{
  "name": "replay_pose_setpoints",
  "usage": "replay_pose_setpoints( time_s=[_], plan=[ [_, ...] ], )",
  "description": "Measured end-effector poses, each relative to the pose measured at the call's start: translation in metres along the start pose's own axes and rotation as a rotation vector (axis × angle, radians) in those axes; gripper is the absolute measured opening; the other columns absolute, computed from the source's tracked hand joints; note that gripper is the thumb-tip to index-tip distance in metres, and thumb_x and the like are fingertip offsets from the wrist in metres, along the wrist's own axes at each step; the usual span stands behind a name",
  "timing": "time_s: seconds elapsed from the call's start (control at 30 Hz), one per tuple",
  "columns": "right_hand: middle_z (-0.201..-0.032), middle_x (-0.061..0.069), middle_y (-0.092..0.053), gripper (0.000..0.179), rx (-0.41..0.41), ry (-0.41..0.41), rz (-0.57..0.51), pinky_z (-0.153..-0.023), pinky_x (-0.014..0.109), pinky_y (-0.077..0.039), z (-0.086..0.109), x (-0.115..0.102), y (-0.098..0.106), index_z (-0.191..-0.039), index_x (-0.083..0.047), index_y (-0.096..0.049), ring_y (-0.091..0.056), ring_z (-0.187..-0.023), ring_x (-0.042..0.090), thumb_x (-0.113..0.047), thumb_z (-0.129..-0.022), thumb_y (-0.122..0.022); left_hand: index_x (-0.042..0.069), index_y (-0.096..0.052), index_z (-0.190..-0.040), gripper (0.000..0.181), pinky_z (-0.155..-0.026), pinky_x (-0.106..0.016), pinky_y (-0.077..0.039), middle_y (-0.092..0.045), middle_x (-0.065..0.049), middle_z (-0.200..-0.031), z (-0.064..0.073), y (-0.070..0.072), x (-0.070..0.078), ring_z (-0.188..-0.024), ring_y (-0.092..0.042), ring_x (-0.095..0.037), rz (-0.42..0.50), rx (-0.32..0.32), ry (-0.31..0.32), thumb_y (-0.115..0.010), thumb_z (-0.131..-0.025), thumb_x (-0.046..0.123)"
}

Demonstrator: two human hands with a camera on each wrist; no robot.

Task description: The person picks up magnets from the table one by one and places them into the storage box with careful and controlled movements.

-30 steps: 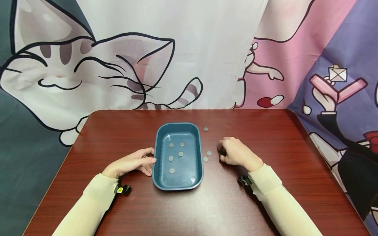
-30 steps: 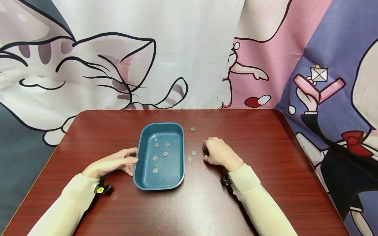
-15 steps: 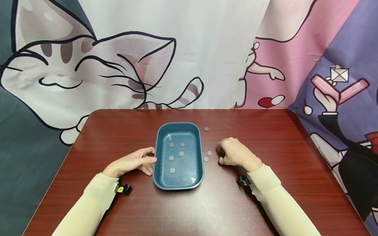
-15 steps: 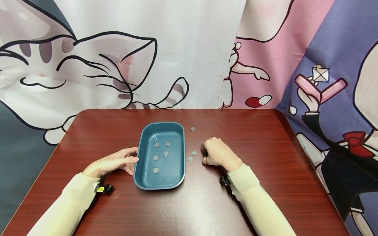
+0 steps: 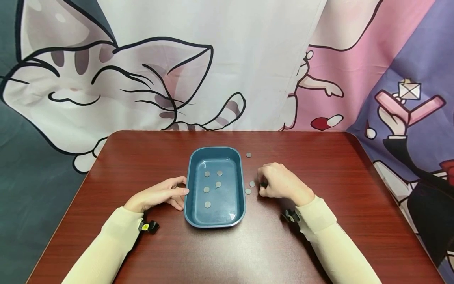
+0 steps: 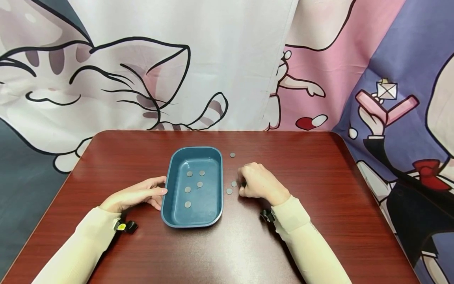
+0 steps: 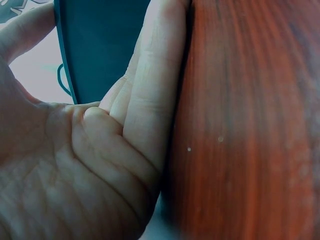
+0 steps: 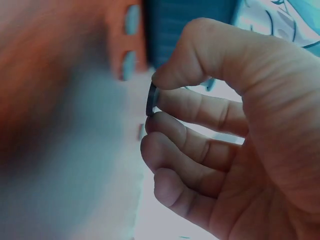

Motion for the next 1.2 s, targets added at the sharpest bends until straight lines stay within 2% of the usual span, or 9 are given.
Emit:
replay_pose_setpoints(
  time_s=[0.37, 0.6, 0.9, 1.2],
  plan=[
    [-0.066, -0.007, -0.056, 0.015, 0.050, 0.086, -0.057, -0.056, 0.025, -0.043, -0.019, -0.040, 0.029, -0.071, -0.020, -0.063, -0.050, -0.061, 0.007, -0.012, -0.067, -0.075, -0.006, -0.041, -0.132, 0.042, -0.081, -0.042, -0.065, -0.073, -0.016, -0.099, 0.002, 0.002, -0.001, -0.079, -0.074, -0.027, 0.005, 0.004, 0.004, -0.057, -0.106, 0.023],
    [-0.071, -0.006, -0.054, 0.014, 0.078, 0.142, -0.071, -0.057, 0.024, -0.043, -0.036, -0.066, 0.039, -0.072, -0.019, -0.062, -0.049, -0.065, 0.007, -0.011, -0.068, -0.072, -0.005, -0.041, -0.133, 0.043, -0.081, -0.044, -0.065, -0.072, -0.017, -0.101, 0.002, 0.003, -0.002, -0.080, -0.075, -0.028, 0.006, 0.010, 0.013, -0.057, -0.106, 0.025],
    [-0.075, -0.005, -0.056, 0.012, 0.036, 0.201, -0.096, -0.061, 0.026, -0.044, -0.060, -0.097, 0.035, -0.077, -0.019, -0.063, -0.051, -0.070, 0.008, -0.014, -0.073, -0.073, -0.004, -0.039, -0.136, 0.047, -0.081, -0.043, -0.065, -0.071, -0.019, -0.100, 0.002, 0.003, -0.002, -0.082, -0.075, -0.030, 0.000, 0.015, 0.022, -0.058, -0.106, 0.027],
    [-0.070, -0.007, -0.054, 0.012, -0.027, 0.269, -0.109, -0.060, 0.023, -0.044, -0.077, -0.122, 0.014, -0.076, -0.018, -0.063, -0.051, -0.068, 0.008, -0.013, -0.075, -0.073, -0.003, -0.038, -0.138, 0.048, -0.080, -0.043, -0.065, -0.071, -0.019, -0.093, 0.000, 0.002, -0.001, -0.081, -0.075, -0.029, 0.004, 0.015, 0.031, -0.058, -0.106, 0.026]
  ],
)
Point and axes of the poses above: each hand's wrist, its own z-axis away from the middle knuckle, its own y-axis out of the back of the hand, x = y × z, the point moved 8 cm from there along -z, towards the middle knuckle
